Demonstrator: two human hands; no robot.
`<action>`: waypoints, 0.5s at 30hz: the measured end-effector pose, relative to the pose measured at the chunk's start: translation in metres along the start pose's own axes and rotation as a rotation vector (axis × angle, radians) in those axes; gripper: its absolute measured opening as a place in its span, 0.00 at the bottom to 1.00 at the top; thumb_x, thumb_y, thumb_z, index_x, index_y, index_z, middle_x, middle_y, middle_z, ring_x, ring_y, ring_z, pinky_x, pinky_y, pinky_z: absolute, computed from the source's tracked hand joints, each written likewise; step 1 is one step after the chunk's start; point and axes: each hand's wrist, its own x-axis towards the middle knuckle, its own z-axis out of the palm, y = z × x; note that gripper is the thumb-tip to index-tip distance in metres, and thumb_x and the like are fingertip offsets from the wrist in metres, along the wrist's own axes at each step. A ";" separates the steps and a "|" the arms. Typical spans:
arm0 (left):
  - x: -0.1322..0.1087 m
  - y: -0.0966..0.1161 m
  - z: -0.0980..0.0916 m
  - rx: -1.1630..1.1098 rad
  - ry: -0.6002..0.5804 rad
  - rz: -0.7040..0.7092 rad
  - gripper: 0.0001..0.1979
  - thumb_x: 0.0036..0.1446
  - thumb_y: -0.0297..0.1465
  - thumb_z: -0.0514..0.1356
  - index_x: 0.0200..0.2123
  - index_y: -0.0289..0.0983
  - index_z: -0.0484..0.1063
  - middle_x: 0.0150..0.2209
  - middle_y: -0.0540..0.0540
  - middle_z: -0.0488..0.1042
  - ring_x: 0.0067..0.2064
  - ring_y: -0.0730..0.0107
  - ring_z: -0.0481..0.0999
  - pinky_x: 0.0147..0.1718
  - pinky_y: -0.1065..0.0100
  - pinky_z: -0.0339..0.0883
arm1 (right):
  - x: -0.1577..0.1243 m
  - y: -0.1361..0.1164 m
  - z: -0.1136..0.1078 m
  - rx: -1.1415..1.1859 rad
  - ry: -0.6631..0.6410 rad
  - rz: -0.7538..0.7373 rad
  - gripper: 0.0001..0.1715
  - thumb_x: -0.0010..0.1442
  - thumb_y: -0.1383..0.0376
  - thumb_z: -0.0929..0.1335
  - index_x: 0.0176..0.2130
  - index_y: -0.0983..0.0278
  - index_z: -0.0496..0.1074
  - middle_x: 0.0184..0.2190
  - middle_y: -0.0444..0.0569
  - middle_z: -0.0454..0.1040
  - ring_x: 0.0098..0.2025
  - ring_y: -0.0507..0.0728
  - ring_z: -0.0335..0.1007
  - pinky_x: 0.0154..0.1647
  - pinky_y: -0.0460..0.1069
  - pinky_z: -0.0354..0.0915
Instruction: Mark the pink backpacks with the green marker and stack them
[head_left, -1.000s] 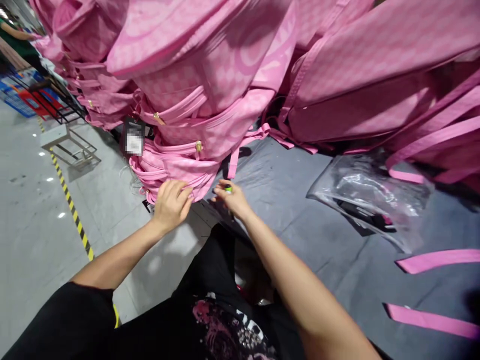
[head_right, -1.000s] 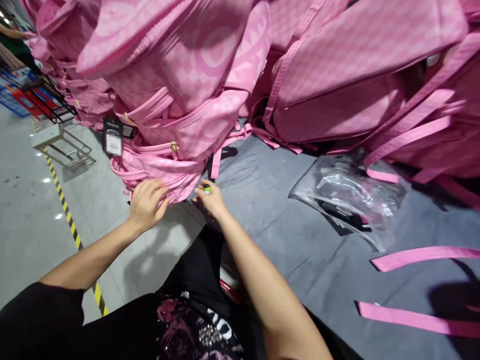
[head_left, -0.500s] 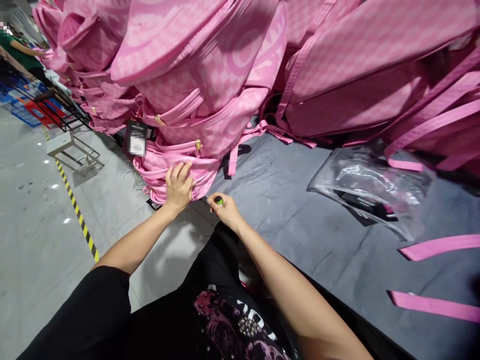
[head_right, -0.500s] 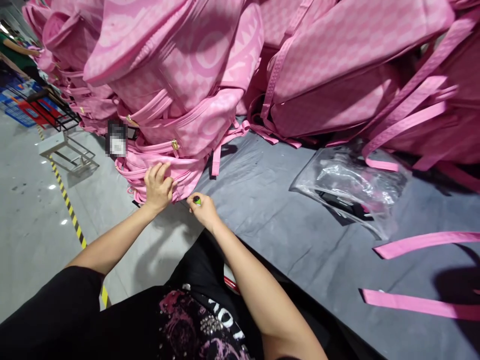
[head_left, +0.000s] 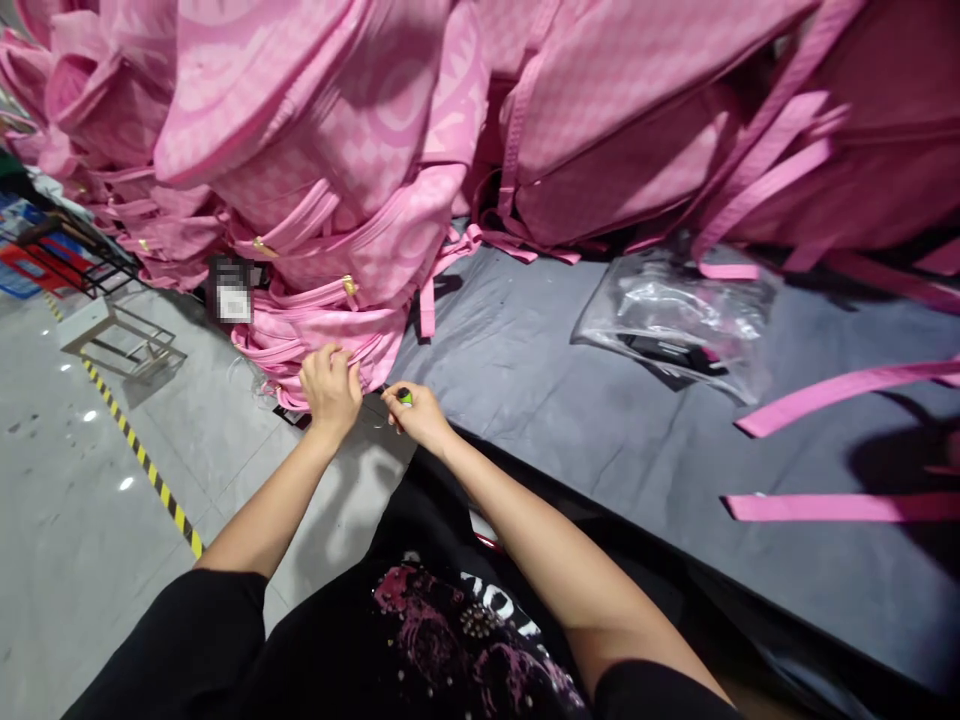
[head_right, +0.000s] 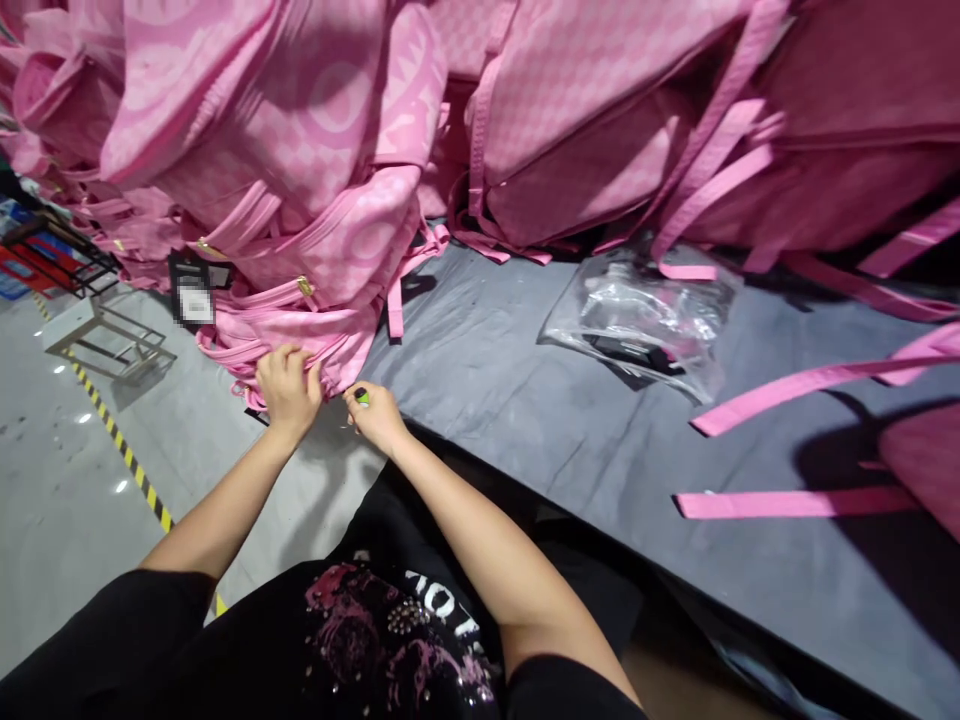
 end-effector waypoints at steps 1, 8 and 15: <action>-0.004 0.003 -0.001 -0.053 -0.032 -0.042 0.13 0.64 0.37 0.54 0.42 0.36 0.75 0.49 0.34 0.75 0.55 0.49 0.70 0.56 0.50 0.59 | -0.001 0.000 0.001 -0.025 0.006 -0.012 0.08 0.63 0.67 0.62 0.37 0.64 0.71 0.18 0.37 0.68 0.15 0.48 0.62 0.19 0.43 0.61; 0.007 0.009 0.026 -0.379 -0.187 -0.272 0.13 0.58 0.37 0.57 0.37 0.33 0.75 0.30 0.45 0.79 0.30 0.68 0.77 0.31 0.69 0.71 | -0.016 -0.011 0.005 -0.348 0.065 -0.122 0.05 0.60 0.71 0.69 0.35 0.61 0.73 0.31 0.42 0.79 0.35 0.54 0.77 0.35 0.44 0.65; 0.018 0.017 0.037 -0.442 -0.111 -0.358 0.04 0.47 0.28 0.59 0.29 0.34 0.72 0.20 0.56 0.70 0.22 0.74 0.71 0.23 0.73 0.68 | -0.035 -0.035 -0.089 -1.033 0.298 -0.257 0.22 0.68 0.50 0.66 0.53 0.62 0.69 0.44 0.54 0.78 0.42 0.60 0.75 0.39 0.50 0.66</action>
